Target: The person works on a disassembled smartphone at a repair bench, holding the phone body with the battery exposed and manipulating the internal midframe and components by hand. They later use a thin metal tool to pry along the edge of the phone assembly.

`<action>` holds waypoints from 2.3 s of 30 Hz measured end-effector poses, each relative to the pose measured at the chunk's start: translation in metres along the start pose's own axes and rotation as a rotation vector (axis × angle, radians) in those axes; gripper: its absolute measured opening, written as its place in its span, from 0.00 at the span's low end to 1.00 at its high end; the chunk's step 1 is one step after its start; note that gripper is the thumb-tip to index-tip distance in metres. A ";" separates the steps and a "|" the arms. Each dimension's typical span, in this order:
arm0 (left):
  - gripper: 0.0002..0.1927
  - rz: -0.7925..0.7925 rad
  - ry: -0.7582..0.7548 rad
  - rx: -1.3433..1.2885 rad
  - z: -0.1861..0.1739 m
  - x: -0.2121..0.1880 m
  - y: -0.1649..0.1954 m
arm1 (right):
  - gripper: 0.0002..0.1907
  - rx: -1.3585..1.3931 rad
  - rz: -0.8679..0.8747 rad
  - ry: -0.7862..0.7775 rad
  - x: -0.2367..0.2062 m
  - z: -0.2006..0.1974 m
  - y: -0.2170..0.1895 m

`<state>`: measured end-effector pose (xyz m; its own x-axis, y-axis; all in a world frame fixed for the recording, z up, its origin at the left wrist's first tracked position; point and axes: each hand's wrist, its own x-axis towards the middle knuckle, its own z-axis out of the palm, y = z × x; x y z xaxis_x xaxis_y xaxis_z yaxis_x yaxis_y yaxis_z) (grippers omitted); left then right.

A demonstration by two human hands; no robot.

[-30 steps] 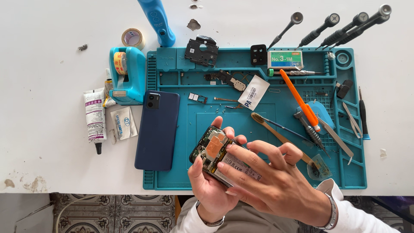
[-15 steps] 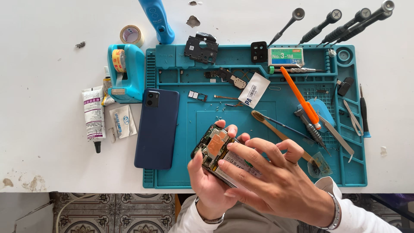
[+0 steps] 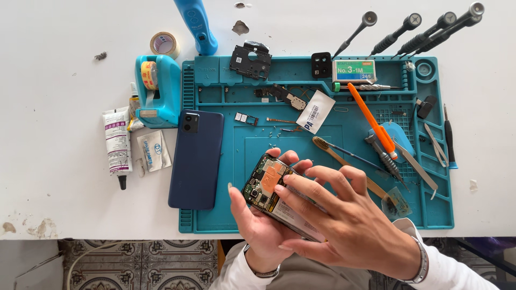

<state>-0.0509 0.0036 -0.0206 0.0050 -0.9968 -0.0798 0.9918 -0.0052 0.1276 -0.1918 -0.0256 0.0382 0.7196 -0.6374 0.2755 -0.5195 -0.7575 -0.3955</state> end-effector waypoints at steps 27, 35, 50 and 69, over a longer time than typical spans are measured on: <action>0.33 0.590 -0.478 2.410 0.011 -0.028 0.088 | 0.45 0.134 0.108 -0.137 -0.014 0.003 0.023; 0.29 0.604 -0.506 2.482 0.004 -0.027 0.085 | 0.42 0.073 0.125 -0.181 -0.023 0.005 0.030; 0.24 0.571 -0.621 2.465 0.004 -0.028 0.092 | 0.36 0.028 0.071 -0.152 -0.031 0.012 0.036; 0.22 0.608 -0.790 2.426 -0.007 -0.027 0.097 | 0.32 -0.048 -0.057 -0.116 -0.028 0.004 0.030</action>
<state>0.0462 0.0304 -0.0134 -0.4690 -0.7694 0.4336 -0.7379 0.6112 0.2862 -0.2257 -0.0298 0.0151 0.7955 -0.5747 0.1921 -0.4957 -0.7995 -0.3391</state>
